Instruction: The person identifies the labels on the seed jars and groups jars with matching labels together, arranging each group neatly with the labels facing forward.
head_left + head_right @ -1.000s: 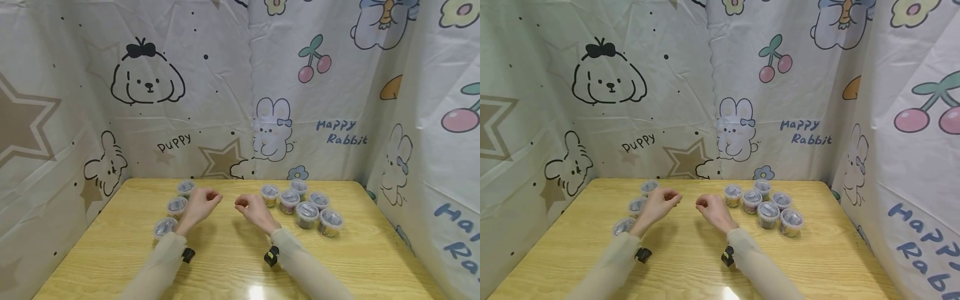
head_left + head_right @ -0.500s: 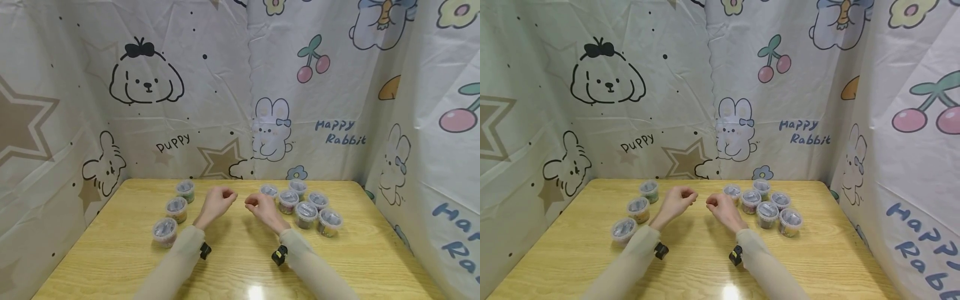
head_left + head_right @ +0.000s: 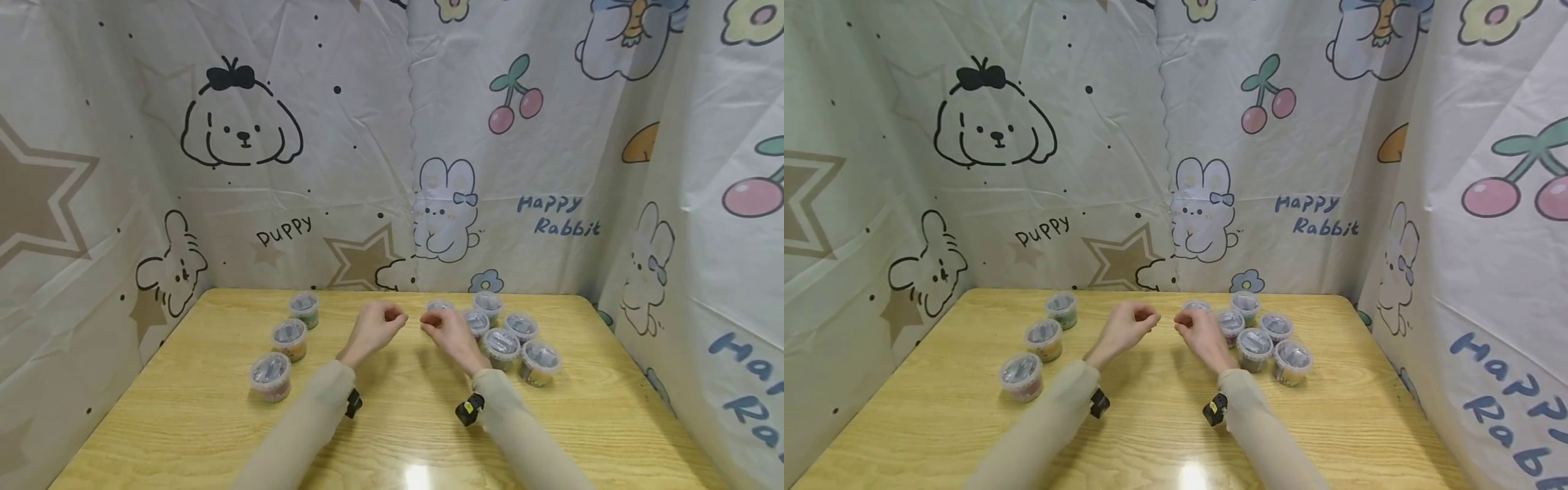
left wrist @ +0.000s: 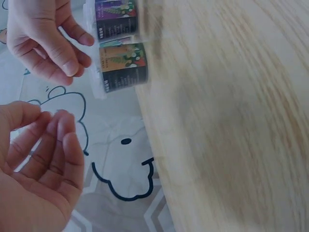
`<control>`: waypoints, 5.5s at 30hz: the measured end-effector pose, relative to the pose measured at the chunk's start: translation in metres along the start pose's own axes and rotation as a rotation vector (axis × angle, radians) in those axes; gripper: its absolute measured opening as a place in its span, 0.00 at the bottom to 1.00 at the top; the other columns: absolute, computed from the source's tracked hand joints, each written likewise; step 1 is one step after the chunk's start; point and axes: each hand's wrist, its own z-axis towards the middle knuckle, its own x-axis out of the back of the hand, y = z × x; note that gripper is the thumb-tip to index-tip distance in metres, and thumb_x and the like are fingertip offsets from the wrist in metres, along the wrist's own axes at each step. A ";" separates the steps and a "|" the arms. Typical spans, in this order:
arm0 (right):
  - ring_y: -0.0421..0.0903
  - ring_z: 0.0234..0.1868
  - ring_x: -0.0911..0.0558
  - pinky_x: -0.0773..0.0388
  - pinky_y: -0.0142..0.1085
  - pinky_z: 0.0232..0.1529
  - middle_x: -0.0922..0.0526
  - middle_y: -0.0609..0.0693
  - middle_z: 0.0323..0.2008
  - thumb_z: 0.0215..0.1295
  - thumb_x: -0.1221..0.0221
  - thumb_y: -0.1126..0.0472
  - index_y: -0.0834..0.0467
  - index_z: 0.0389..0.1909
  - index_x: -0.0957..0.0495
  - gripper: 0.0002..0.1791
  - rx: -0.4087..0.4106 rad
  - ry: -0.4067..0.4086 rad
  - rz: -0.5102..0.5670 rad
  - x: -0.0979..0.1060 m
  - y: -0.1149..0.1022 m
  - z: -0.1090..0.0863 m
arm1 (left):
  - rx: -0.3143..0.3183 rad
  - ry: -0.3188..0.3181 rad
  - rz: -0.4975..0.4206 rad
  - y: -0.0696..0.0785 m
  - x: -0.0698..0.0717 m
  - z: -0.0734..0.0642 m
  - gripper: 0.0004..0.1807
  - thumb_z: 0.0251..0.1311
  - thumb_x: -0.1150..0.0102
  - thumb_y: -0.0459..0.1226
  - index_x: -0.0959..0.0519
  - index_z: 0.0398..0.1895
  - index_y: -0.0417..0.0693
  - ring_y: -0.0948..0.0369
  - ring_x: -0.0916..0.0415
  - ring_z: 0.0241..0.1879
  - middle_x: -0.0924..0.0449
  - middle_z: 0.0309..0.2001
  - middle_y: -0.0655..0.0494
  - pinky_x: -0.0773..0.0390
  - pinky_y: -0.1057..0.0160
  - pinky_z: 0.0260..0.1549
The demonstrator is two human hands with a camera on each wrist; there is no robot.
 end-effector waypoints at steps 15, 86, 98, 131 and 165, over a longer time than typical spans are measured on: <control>0.50 0.33 0.16 0.19 0.44 0.37 0.13 0.57 0.45 0.61 0.37 0.68 0.60 0.46 0.15 0.12 -0.039 0.079 -0.143 0.031 0.024 0.002 | -0.117 -0.074 0.104 -0.001 -0.033 0.012 0.07 0.63 0.38 0.35 0.16 0.42 0.46 0.65 0.20 0.32 0.13 0.36 0.55 0.21 0.70 0.33; 0.43 0.34 0.24 0.27 0.39 0.37 0.18 0.47 0.36 0.64 0.36 0.59 0.52 0.38 0.26 0.08 0.188 -0.133 -0.149 0.019 0.021 0.019 | -0.062 -0.118 0.036 -0.013 -0.019 0.021 0.15 0.60 0.33 0.42 0.23 0.48 0.49 0.56 0.19 0.41 0.19 0.51 0.50 0.19 0.64 0.35; 0.51 0.46 0.19 0.23 0.46 0.49 0.18 0.50 0.43 0.67 0.38 0.60 0.53 0.42 0.28 0.09 0.229 -0.191 -0.072 0.025 0.005 0.016 | -0.065 -0.138 -0.076 -0.021 0.000 0.013 0.22 0.60 0.34 0.48 0.25 0.55 0.52 0.53 0.19 0.47 0.21 0.55 0.51 0.18 0.63 0.36; 0.56 0.60 0.22 0.22 0.43 0.58 0.22 0.59 0.57 0.67 0.39 0.65 0.62 0.49 0.26 0.12 0.123 -0.373 0.552 0.024 0.001 0.006 | -0.099 -0.220 -0.372 -0.019 0.039 -0.002 0.13 0.53 0.27 0.35 0.22 0.37 0.43 0.53 0.18 0.49 0.19 0.46 0.47 0.20 0.55 0.53; 0.56 0.63 0.24 0.25 0.48 0.61 0.23 0.56 0.60 0.68 0.39 0.61 0.58 0.55 0.23 0.16 0.120 -0.312 0.552 0.021 -0.005 0.006 | -0.064 -0.170 -0.428 -0.020 0.047 -0.006 0.18 0.51 0.25 0.36 0.22 0.42 0.40 0.50 0.18 0.48 0.18 0.46 0.43 0.22 0.44 0.54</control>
